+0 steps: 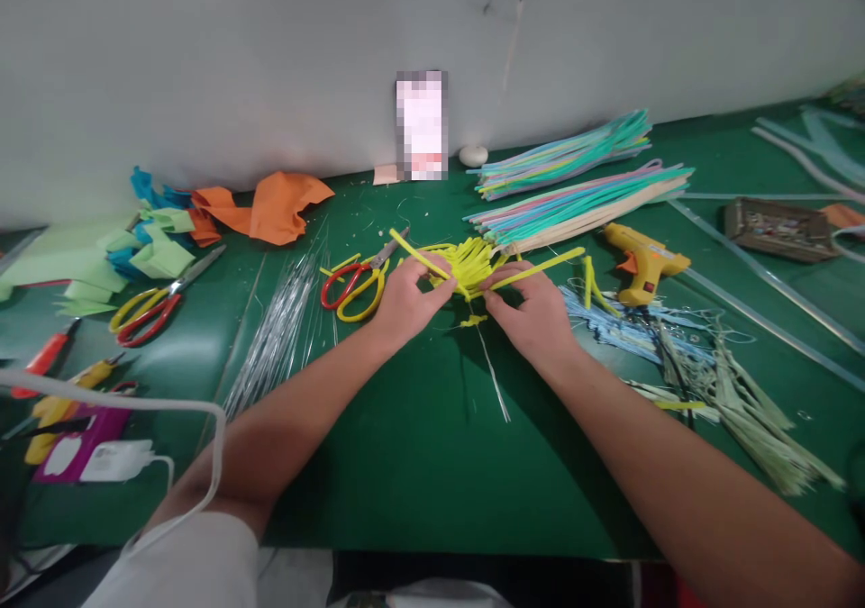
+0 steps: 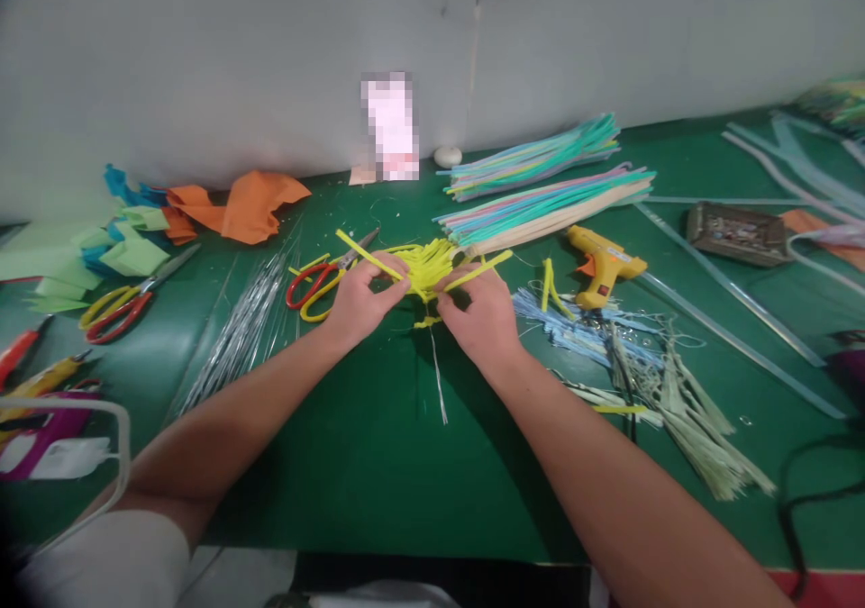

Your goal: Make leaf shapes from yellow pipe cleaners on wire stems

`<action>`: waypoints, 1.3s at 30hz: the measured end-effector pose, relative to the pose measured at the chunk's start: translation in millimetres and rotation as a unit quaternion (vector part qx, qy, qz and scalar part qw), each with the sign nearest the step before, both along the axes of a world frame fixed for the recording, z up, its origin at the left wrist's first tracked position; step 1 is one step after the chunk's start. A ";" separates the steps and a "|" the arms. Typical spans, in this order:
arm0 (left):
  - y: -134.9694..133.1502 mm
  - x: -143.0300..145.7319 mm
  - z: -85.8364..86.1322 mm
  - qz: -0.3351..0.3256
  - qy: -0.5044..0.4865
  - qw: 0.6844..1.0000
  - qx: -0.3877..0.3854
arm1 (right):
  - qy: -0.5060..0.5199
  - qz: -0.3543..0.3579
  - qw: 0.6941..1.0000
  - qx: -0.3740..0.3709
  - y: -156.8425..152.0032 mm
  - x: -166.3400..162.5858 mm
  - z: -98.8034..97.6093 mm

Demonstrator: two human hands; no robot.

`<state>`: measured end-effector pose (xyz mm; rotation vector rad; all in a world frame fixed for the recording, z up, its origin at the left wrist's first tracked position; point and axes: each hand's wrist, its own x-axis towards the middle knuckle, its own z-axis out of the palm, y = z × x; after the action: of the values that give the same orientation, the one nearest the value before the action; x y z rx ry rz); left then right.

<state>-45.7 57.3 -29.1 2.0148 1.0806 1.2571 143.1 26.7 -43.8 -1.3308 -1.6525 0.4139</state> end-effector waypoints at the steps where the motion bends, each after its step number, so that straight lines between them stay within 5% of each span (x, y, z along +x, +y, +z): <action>1: 0.8 -2.1 0.7 -0.036 0.026 0.998 0.039 | 0.001 -0.003 1.000 -0.006 -0.2 -0.3 -1.2; 5: 4.0 -11.5 4.1 -0.177 0.176 0.957 0.151 | 0.002 0.010 1.000 -0.016 -0.7 -1.0 -3.3; 9: 4.1 -16.0 5.5 -0.181 0.296 0.919 0.189 | -0.005 0.011 0.999 -0.052 -0.4 -0.8 -3.0; 14: 3.1 -15.7 4.6 -0.187 0.323 0.904 0.211 | -0.007 -0.003 0.997 -0.081 -0.5 -0.5 -1.7; 23: 5.8 -17.0 2.9 -0.159 0.319 0.929 0.103 | -0.012 -0.038 0.988 -0.149 -2.5 -2.3 -0.5; 29: 12.2 -16.3 2.9 -0.127 0.270 0.948 0.114 | -0.036 -0.039 0.986 -0.159 -0.8 -0.9 -2.0; 35: 13.2 -18.1 -1.9 -0.097 0.247 0.963 0.046 | -0.059 -0.053 0.982 -0.170 0.0 -1.3 0.2; 39: 13.7 -19.5 -8.2 -0.133 0.244 0.958 0.063 | -0.067 -0.057 0.981 -0.174 2.3 -1.7 0.3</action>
<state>-65.2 70.9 -37.2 2.5506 0.9053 0.7212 141.5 29.0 -43.5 -1.7363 -1.6527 0.5740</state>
